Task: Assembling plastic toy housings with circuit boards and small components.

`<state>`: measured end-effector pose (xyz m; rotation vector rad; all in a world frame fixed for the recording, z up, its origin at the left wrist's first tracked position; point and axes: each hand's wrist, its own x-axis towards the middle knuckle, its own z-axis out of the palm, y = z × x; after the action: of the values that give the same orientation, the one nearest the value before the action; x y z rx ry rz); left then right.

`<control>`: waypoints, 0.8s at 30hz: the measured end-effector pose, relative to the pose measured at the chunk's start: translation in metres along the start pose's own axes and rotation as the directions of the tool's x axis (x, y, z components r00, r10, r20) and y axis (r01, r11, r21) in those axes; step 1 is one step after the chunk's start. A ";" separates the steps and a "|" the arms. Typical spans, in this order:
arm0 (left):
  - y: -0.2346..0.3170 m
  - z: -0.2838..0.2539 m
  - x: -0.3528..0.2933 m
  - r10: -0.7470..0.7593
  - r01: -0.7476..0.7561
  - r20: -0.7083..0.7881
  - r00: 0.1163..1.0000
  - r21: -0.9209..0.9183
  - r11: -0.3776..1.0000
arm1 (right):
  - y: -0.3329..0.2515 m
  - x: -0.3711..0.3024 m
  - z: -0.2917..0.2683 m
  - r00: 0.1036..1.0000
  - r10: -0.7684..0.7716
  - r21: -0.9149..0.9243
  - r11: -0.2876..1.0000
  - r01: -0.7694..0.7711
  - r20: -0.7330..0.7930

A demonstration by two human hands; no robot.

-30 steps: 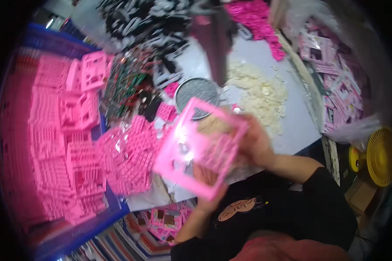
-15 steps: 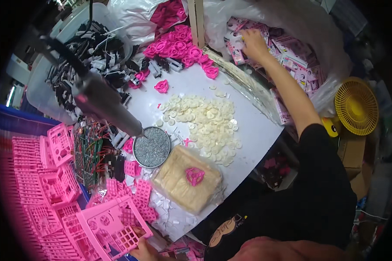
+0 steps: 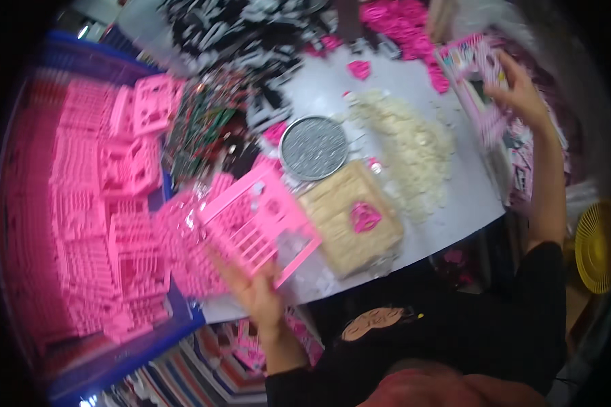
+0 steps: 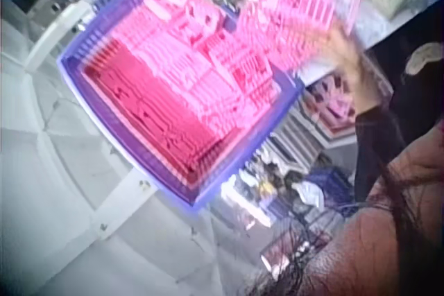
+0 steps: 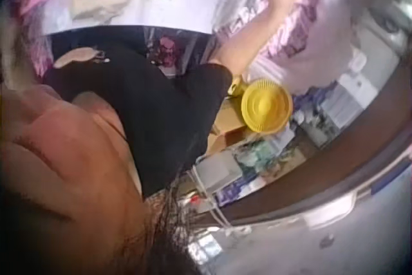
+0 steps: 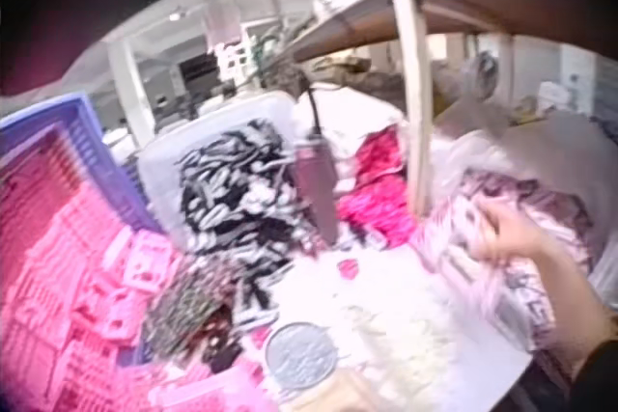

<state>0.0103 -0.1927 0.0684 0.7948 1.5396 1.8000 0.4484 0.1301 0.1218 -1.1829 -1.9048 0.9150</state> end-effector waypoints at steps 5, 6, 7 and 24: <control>-0.043 0.037 -0.018 -0.050 0.139 0.184 0.982 -0.513 0.847 | -0.080 -0.094 0.199 0.943 0.015 0.426 0.889 -0.164 0.331; -0.043 0.046 -0.023 0.056 0.054 0.214 0.975 -0.479 0.876 | -0.097 -0.100 0.226 0.941 0.029 0.459 0.867 -0.192 0.338; -0.044 0.058 -0.027 0.161 -0.030 0.250 0.955 -0.457 0.889 | -0.109 -0.104 0.240 0.940 0.048 0.489 0.844 -0.219 0.339; -0.031 0.046 -0.024 0.004 -0.003 -0.005 1.000 0.179 0.984 | -0.120 -0.117 0.263 0.929 -0.166 0.412 0.911 0.015 0.331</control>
<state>0.0641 -0.1801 0.0425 0.8779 1.7225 1.6832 0.2155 -0.0703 0.0684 -0.7045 -1.8974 1.4703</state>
